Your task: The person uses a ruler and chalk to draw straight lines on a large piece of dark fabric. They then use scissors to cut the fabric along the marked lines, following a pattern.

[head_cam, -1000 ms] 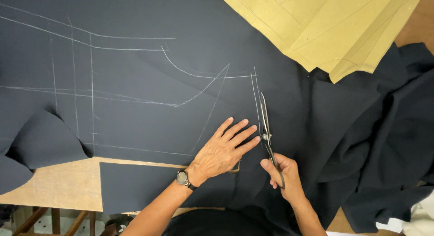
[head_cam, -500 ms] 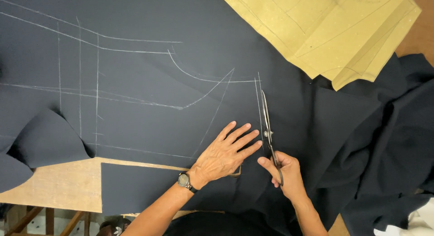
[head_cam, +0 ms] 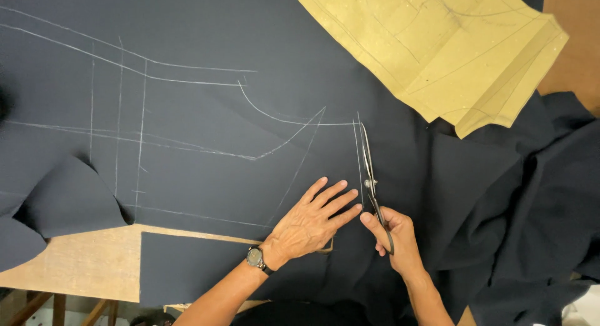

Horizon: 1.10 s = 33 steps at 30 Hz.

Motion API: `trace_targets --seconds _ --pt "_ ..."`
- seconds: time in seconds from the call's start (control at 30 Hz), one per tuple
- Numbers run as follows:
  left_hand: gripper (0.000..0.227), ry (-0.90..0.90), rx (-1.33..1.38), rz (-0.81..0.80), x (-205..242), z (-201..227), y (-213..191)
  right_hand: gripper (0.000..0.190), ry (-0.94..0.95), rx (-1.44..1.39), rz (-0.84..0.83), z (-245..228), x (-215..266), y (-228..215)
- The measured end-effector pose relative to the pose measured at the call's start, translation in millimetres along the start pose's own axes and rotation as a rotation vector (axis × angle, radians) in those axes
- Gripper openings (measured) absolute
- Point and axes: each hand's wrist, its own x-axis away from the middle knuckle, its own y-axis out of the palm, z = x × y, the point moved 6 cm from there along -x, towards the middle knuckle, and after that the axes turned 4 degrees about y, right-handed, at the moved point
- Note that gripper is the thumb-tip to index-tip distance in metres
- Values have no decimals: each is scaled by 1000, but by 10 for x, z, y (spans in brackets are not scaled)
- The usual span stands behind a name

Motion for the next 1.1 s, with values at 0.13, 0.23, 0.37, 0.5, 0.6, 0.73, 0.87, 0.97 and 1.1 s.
trace_targets --seconds 0.13,0.23,0.37,0.5,0.6,0.73,0.87,0.97,1.1 --pt "54 0 7 8 10 -5 6 48 38 24 20 8 -10 5" --pt "54 3 10 4 6 -10 1 54 25 43 19 -59 9 28" --pt "57 5 19 8 0 -5 -3 51 22 44 18 -20 -16 -5" --pt "57 1 26 5 18 -16 20 52 -6 32 10 -103 -55 -2" --pt "51 2 14 3 -14 -6 -36 47 21 19 15 -195 -76 23" --pt "54 -1 34 -1 -2 -19 -9 38 -3 25 4 -143 -118 22" --pt "53 -5 38 10 -5 -25 -15 54 40 58 34 -159 -106 29" --pt "52 -4 39 9 -4 -22 -14 56 52 83 46 -172 -91 23" --pt "49 -7 44 12 -10 -24 -25 52 14 55 22 -59 -116 1"
